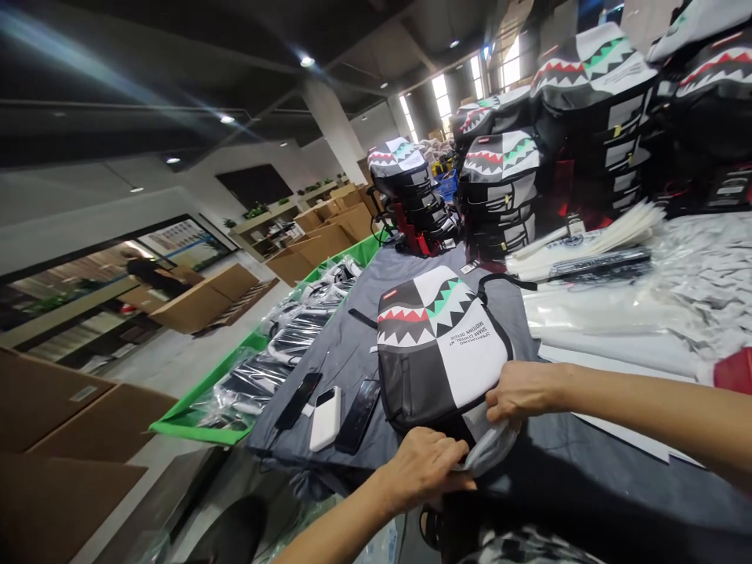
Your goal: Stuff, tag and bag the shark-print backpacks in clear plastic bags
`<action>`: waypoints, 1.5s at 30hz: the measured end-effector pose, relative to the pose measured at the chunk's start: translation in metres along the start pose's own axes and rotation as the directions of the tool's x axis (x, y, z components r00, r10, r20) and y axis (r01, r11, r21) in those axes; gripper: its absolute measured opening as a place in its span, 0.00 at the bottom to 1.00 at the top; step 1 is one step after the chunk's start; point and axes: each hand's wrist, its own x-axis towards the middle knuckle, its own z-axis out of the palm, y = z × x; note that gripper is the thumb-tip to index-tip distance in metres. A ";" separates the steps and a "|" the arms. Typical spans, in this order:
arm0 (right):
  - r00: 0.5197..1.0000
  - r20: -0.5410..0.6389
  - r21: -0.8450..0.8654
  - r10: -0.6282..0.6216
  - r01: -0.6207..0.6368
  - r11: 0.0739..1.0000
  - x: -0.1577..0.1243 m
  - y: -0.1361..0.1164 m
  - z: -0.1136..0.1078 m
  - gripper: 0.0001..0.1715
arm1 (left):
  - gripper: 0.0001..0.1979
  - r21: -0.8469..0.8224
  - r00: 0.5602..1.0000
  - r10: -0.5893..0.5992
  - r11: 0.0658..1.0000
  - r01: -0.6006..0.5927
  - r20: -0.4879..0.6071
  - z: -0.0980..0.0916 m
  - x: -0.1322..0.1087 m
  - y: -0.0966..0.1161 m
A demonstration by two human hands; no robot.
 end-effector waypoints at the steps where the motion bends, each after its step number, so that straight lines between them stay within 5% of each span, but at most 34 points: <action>1: 1.000 -0.010 -0.026 0.000 0.000 1.000 0.000 0.000 0.000 0.09 | 0.25 -0.017 0.999 -0.054 0.998 0.054 0.006 -0.001 -0.001 0.004; 5: 0.999 -0.046 -0.106 -0.016 0.011 0.994 -0.004 -0.007 -0.003 0.14 | 0.22 -0.064 0.977 -0.164 0.986 0.157 -0.133 -0.008 -0.002 0.019; 9: 0.986 -0.142 -0.289 -0.087 0.043 0.956 -0.017 -0.024 0.003 0.11 | 0.11 0.048 0.955 0.010 0.999 0.005 -0.298 -0.008 -0.005 0.031; 13: 0.941 -0.320 -0.341 -0.111 -0.005 0.940 -0.034 -0.038 0.040 0.13 | 0.07 0.136 0.926 0.156 0.984 -0.115 -0.343 0.010 -0.022 0.036; 16: 0.869 -0.496 -0.296 -0.011 -0.157 0.942 -0.042 -0.049 0.080 0.17 | 0.07 0.151 0.944 0.173 0.979 -0.135 -0.279 0.027 -0.041 0.036; 20: 0.694 -0.640 0.058 0.329 -0.384 0.922 -0.049 -0.074 0.118 0.15 | 0.14 0.203 0.982 0.135 0.973 -0.107 -0.129 0.028 -0.062 0.039; 24: 0.364 -0.457 0.648 0.812 -0.490 0.584 -0.048 -0.102 0.118 0.03 | 0.14 0.083 0.990 0.024 0.996 -0.013 -0.137 0.006 -0.060 0.047; 27: 0.199 -0.342 0.773 0.918 -0.497 0.395 -0.032 -0.106 0.102 0.12 | 0.14 -0.034 0.979 -0.043 0.999 0.037 -0.200 -0.001 -0.030 0.052; 29: 0.146 -0.333 0.767 0.932 -0.533 0.357 -0.019 -0.098 0.094 0.17 | 0.14 -0.099 0.973 -0.218 0.973 0.210 -0.077 0.002 0.000 0.054; 30: 0.132 -0.331 0.767 0.934 -0.540 0.348 -0.012 -0.093 0.091 0.18 | 0.14 -0.133 0.941 -0.335 0.931 0.339 0.052 0.005 0.014 0.054; 32: 0.126 -0.305 0.800 0.944 -0.504 0.326 -0.004 -0.086 0.091 0.22 | 0.16 -0.186 0.790 -0.493 0.793 0.580 0.364 0.009 0.040 0.052; 35: 0.067 -0.206 0.912 0.976 -0.349 0.216 0.003 -0.086 0.100 0.27 | 0.23 -0.270 0.572 -0.453 0.571 0.775 0.684 0.009 0.059 0.046; 38: -0.082 -0.045 0.991 0.996 -0.131 0.034 0.013 -0.097 0.117 0.31 | 0.26 -0.347 0.506 -0.377 0.414 0.841 0.776 0.009 0.060 0.043; 41: -0.217 -0.011 0.993 0.976 -0.113 -0.014 0.028 -0.101 0.133 0.31 | 0.24 -0.337 0.469 -0.391 0.360 0.870 0.792 0.010 0.058 0.045; 45: -0.242 -0.139 0.964 0.960 -0.255 0.075 0.036 -0.082 0.143 0.32 | 0.16 -0.218 0.441 -0.487 0.447 0.868 0.754 0.009 0.062 0.047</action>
